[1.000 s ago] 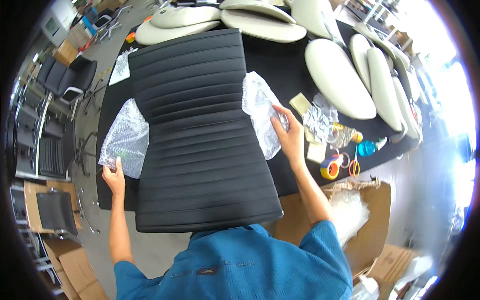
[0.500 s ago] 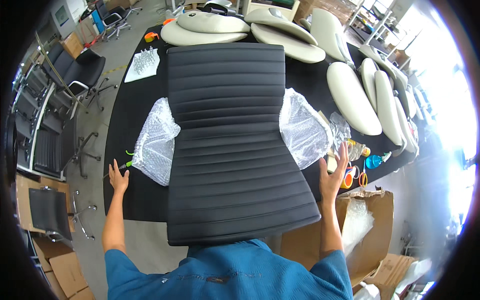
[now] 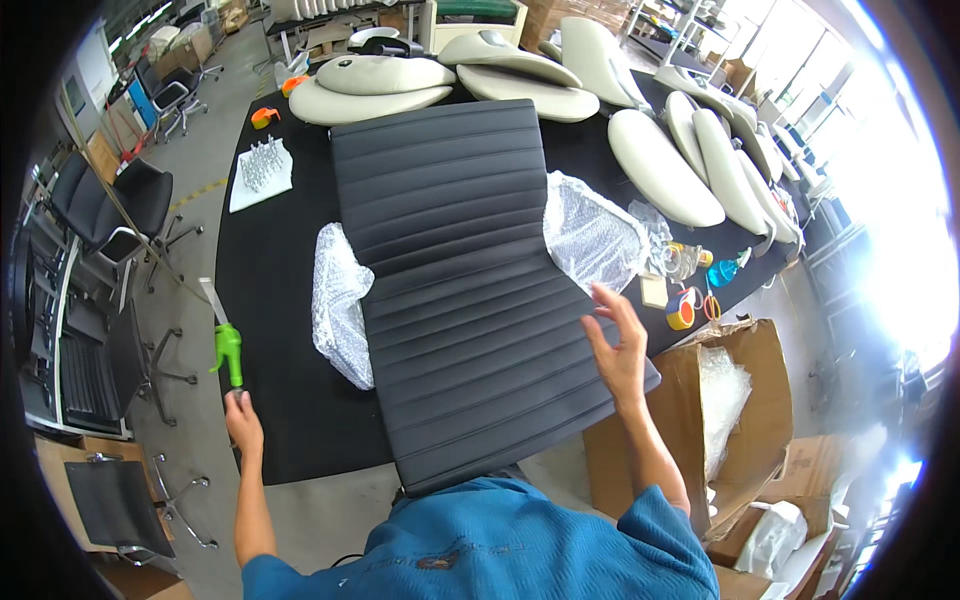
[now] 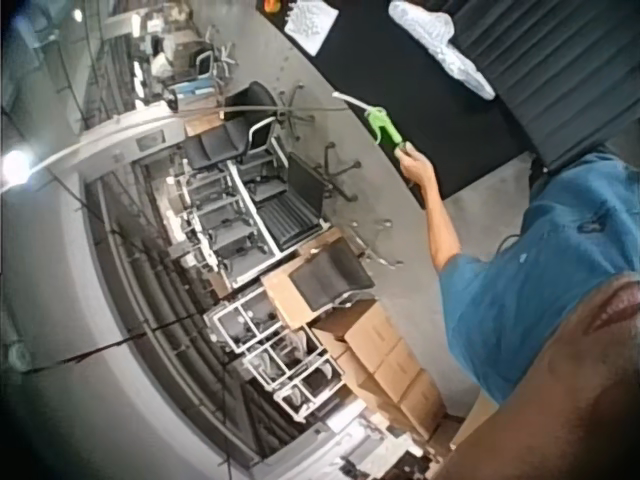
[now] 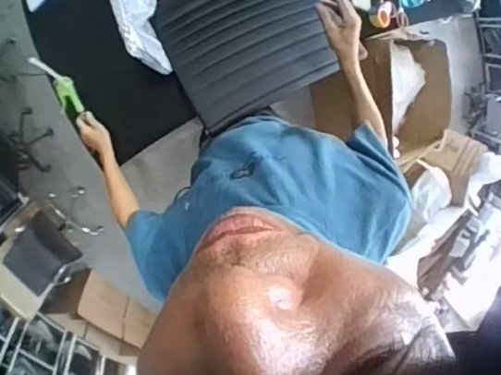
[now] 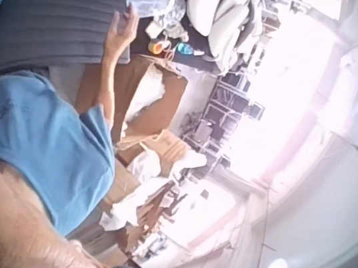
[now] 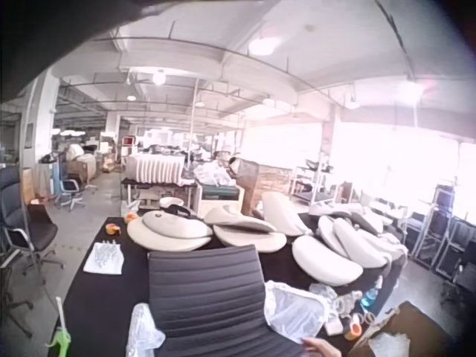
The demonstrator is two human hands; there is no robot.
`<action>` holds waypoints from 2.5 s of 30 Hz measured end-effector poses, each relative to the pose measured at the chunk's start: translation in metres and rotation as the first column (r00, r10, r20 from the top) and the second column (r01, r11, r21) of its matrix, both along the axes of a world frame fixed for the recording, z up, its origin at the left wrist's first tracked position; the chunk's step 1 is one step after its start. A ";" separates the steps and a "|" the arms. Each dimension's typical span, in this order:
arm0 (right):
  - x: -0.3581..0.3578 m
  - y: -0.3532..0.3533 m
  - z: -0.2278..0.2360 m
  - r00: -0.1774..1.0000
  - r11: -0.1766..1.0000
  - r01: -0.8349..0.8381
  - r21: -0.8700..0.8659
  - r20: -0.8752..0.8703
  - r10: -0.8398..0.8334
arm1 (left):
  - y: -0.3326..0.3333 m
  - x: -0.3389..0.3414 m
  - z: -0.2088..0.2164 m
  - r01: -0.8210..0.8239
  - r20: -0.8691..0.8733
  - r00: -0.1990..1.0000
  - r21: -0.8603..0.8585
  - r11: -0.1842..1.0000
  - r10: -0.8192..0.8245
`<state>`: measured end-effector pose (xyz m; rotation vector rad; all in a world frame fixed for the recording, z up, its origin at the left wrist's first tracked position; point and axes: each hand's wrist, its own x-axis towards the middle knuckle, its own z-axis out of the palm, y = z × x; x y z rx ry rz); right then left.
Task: The person wraps a chair back in bubble wrap and secures it with tape.
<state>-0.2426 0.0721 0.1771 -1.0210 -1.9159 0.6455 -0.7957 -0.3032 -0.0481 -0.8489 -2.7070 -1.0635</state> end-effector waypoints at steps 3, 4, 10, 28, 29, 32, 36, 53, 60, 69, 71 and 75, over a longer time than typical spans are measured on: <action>-0.039 -0.037 0.009 0.976 0.969 -0.192 -0.158 -0.136 0.171 | -0.001 0.042 0.101 0.174 -0.082 0.983 0.153 0.973 -0.163; -0.056 -0.052 0.012 0.935 0.930 -0.316 -0.187 -0.225 0.273 | 0.008 0.067 0.140 0.182 -0.086 0.982 0.155 0.971 -0.171; -0.173 -0.125 -0.024 0.436 0.539 -0.804 -0.250 -0.865 0.250 | 0.108 0.220 0.262 0.755 -0.203 0.639 -0.019 0.655 -0.742; -0.246 0.067 -0.016 0.849 0.652 -0.526 -0.546 -0.378 0.369 | 0.067 0.273 0.181 0.703 0.605 0.347 0.339 0.626 -0.717; -0.233 0.089 -0.017 0.900 0.707 -0.423 -0.566 -0.354 0.254 | 0.065 0.271 0.176 0.726 0.400 0.485 0.311 0.613 -0.778; -0.166 0.175 -0.029 0.902 0.811 -0.135 -0.570 -0.409 -0.137 | 0.062 0.259 0.166 0.664 0.211 0.649 0.314 0.679 -0.731; -0.095 0.195 -0.056 0.995 0.774 0.070 -0.630 -0.012 -0.100 | 0.077 0.232 0.140 0.605 0.162 0.719 0.330 0.724 -0.675; 0.026 -0.102 0.005 0.667 0.343 -0.170 -0.924 0.148 0.730 | 0.119 0.248 0.106 0.836 0.280 0.536 -0.041 0.548 -0.796; 0.165 -0.162 -0.009 0.934 0.519 -0.055 -0.853 0.140 0.328 | 0.085 0.296 0.132 0.811 0.201 0.584 -0.187 0.555 -0.786; 0.289 -0.264 -0.140 0.975 0.636 -0.011 -0.771 -0.151 -0.165 | 0.050 0.413 0.140 0.919 -0.287 0.380 0.012 0.393 -0.880; 0.258 -0.293 -0.137 0.984 0.518 -0.179 -0.836 -0.150 0.097 | 0.026 0.459 0.135 0.875 0.374 0.331 0.223 0.430 -0.866; 0.228 -0.316 -0.119 0.869 0.408 -0.445 -0.797 -0.274 0.411 | 0.015 0.506 0.132 0.602 0.677 -0.288 0.678 0.422 -0.677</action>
